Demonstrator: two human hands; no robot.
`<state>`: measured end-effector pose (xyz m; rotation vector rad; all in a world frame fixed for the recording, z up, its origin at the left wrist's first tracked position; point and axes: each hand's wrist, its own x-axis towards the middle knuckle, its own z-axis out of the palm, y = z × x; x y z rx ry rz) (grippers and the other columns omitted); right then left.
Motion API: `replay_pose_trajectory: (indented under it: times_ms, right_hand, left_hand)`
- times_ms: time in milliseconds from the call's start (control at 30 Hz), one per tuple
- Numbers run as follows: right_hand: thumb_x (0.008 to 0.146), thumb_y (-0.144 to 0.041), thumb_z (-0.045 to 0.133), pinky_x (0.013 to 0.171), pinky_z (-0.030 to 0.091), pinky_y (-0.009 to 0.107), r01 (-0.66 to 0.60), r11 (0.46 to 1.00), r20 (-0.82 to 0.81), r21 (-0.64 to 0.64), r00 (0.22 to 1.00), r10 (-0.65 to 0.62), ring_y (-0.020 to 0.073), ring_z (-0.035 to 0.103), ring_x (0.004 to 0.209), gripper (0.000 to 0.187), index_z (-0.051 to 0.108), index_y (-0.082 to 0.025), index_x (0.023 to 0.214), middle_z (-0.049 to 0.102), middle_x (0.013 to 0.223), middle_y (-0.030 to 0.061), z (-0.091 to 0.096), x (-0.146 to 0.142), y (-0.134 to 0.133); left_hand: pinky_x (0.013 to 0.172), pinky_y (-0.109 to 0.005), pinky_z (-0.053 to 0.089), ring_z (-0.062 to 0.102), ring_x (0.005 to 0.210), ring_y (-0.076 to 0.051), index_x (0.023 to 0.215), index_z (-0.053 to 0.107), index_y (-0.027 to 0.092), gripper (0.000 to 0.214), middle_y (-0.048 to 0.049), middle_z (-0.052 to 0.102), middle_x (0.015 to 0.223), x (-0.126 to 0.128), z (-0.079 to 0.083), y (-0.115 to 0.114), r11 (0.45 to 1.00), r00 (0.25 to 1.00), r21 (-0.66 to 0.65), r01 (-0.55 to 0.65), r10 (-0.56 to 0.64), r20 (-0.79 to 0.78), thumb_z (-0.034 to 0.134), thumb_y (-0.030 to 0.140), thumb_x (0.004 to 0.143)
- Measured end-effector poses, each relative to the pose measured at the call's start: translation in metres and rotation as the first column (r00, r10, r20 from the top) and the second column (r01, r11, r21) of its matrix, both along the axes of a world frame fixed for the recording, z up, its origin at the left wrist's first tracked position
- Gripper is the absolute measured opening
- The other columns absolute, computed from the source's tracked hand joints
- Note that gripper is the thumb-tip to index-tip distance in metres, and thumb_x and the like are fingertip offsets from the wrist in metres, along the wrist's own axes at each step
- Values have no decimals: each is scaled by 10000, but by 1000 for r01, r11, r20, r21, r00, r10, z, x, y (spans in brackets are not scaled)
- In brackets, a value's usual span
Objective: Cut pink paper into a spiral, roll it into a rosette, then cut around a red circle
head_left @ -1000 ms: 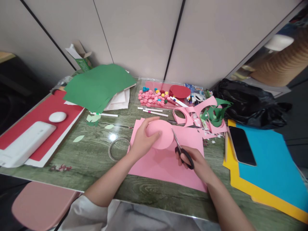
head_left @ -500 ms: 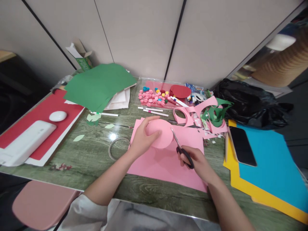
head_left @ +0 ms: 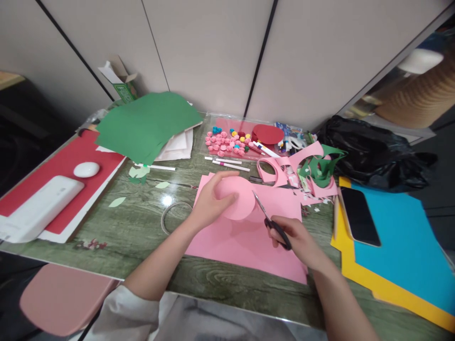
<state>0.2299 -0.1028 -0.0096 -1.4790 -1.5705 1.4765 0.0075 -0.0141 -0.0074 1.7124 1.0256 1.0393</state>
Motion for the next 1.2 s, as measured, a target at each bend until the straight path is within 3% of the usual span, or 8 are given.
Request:
replay_pose_trajectory:
  times_ms: [467,1200]
  right_hand:
    - [843,-432,539,554,344,240,-15,1000,-62,-13,998,14,129,469,601,290,536,-161,740,528,606,-4,2,1,-1]
    - [843,-419,538,535,335,244,-38,999,65,16,997,37,123,459,558,321,488,-181,634,531,563,-11,6,2,1]
  left_hand:
    - [969,-386,406,531,1118,-237,1125,554,228,390,-50,587,1184,2,5,-2,993,993,-42,115,-116,-25,601,198,739]
    - [975,-435,405,536,1118,-249,1136,545,250,398,-50,588,1194,-3,7,0,987,985,-32,159,-161,-65,594,194,745]
